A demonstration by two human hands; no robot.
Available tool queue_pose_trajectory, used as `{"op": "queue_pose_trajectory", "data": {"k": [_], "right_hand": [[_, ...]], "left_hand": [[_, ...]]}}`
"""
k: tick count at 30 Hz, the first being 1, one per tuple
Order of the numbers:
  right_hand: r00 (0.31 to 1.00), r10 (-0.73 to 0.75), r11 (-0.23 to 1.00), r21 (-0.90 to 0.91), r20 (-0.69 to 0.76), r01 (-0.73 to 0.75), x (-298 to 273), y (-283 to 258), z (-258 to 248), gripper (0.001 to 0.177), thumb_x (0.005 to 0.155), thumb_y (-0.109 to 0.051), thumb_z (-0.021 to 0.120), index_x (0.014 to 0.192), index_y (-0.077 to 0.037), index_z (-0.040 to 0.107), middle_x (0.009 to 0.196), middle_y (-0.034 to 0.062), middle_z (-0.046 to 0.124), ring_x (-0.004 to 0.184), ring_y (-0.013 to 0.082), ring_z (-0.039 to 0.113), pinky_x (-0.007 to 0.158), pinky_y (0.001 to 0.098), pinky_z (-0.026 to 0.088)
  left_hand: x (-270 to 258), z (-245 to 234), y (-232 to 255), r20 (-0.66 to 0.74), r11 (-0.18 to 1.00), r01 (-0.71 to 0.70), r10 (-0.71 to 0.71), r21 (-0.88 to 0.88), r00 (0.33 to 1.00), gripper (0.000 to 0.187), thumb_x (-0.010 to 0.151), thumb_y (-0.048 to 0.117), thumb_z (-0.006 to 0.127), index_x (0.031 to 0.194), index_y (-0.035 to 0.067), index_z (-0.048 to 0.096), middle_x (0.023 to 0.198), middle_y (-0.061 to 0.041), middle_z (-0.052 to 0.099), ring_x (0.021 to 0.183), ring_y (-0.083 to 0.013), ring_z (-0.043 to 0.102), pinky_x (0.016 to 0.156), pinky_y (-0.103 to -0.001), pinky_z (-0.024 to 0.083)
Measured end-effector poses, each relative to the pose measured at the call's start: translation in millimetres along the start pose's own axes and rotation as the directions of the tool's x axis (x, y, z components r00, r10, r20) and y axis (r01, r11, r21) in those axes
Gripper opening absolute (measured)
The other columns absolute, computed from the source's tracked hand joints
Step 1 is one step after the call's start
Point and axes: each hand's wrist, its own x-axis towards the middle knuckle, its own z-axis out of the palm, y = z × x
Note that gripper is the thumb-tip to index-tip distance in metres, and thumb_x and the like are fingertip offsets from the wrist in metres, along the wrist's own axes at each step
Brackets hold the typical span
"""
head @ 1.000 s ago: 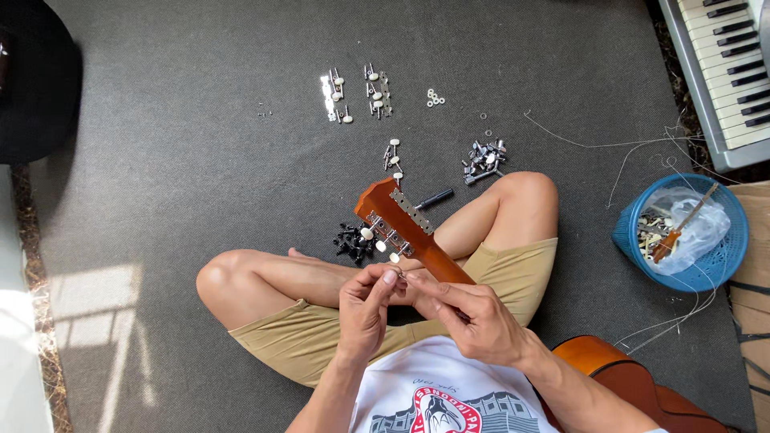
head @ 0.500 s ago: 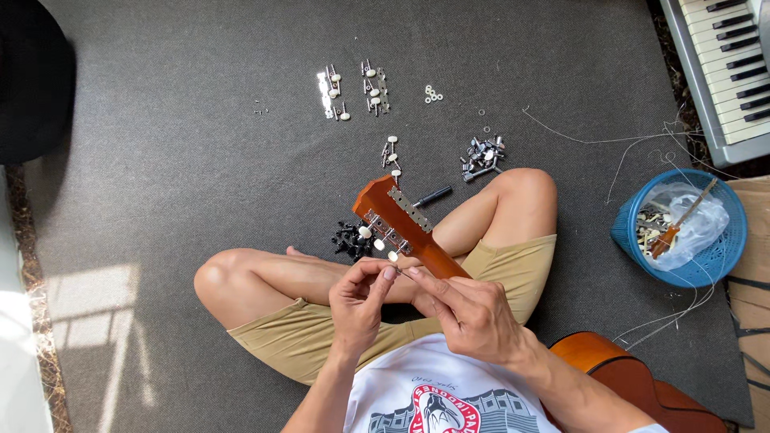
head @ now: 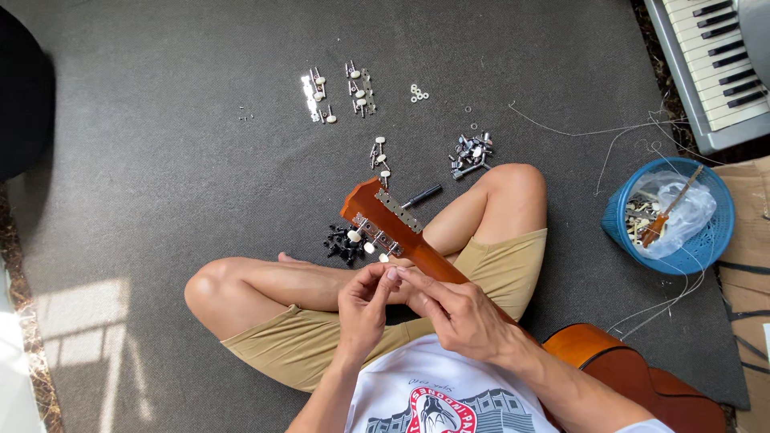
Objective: The person is repairing the headstock of an acoustic guitar. They use a screwdriver to tighten the tuning pegs and install a new nut onto the headstock.
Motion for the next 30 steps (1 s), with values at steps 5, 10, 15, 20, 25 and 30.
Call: {"op": "queue_pose_trajectory", "data": {"k": [5, 10, 15, 20, 25, 30], "right_hand": [[0.997, 0.078, 0.985, -0.155, 0.021, -0.074, -3, 10, 4, 0.05, 0.077, -0.005, 0.044, 0.126, -0.01, 0.045, 0.115, 0.0118, 0.061, 0.08, 0.0296, 0.063, 0.063, 0.0373, 0.05], [0.994, 0.107, 0.981, -0.164, 0.03, -0.1, 3, 3, -4, 0.05, 0.076, -0.006, 0.044, 0.126, -0.012, 0.045, 0.111, 0.0079, 0.064, 0.071, 0.0304, 0.064, 0.057, 0.0396, 0.049], [0.957, 0.289, 0.956, 0.051, -0.024, -0.287, 5, 8, -11, 0.043, 0.077, -0.009, 0.048, 0.117, -0.023, 0.059, 0.06, 0.0124, 0.064, 0.055, 0.0344, 0.062, 0.049, 0.0386, 0.049], [0.789, 0.6, 0.601, 0.576, 0.132, -0.554, -7, 48, -6, 0.04, 0.08, -0.003, 0.043, 0.116, -0.013, 0.06, 0.041, -0.0014, 0.038, 0.03, 0.0065, 0.033, 0.028, 0.0163, 0.027], [0.708, 0.674, 0.274, 0.819, 0.211, -0.504, 3, 52, -13, 0.04, 0.078, -0.001, 0.045, 0.115, -0.003, 0.057, 0.036, 0.003, 0.032, 0.02, 0.0086, 0.031, 0.02, 0.018, 0.024], [0.66, 0.711, 0.172, 0.85, 0.242, -0.497, 5, 57, -6, 0.043, 0.075, -0.004, 0.046, 0.117, -0.001, 0.055, 0.036, 0.0037, 0.03, 0.022, 0.0098, 0.033, 0.022, 0.0187, 0.026]], "left_hand": [[2, 5, -19, -0.01, 0.977, 0.168, -0.171, -0.13, 0.985, 0.017, 0.084, 0.015, 0.059, 0.089, -0.001, 0.064, 0.074, -0.008, 0.062, 0.066, -0.0107, 0.057, 0.064, -0.02, 0.049], [3, 10, -21, -0.007, 0.943, 0.254, -0.262, -0.214, 0.965, 0.019, 0.083, 0.013, 0.059, 0.093, -0.003, 0.065, 0.073, -0.009, 0.063, 0.064, -0.0105, 0.057, 0.06, -0.019, 0.05], [0, 0, -30, -0.254, 0.994, 0.072, -0.049, 0.08, 0.966, 0.019, 0.083, 0.015, 0.062, 0.069, 0.003, 0.067, 0.05, -0.005, 0.053, 0.053, -0.0087, 0.048, 0.05, -0.022, 0.044], [14, 8, -50, -0.413, 0.979, -0.088, 0.159, 0.185, 0.897, 0.052, 0.07, 0.011, 0.077, 0.108, 0.006, 0.042, 0.096, -0.007, 0.054, 0.088, -0.0137, 0.052, 0.075, -0.025, 0.044], [38, 39, -69, -0.39, 0.996, -0.086, 0.083, 0.009, 0.917, 0.081, 0.066, 0.009, 0.081, 0.127, 0.004, 0.028, 0.119, -0.015, 0.041, 0.107, -0.0217, 0.045, 0.093, -0.034, 0.04], [51, 59, -63, -0.522, 0.972, -0.219, 0.143, -0.087, 0.841, 0.058, 0.064, 0.001, 0.08, 0.112, 0.006, 0.048, 0.09, -0.004, 0.063, 0.079, -0.0082, 0.059, 0.073, -0.023, 0.051]]}}
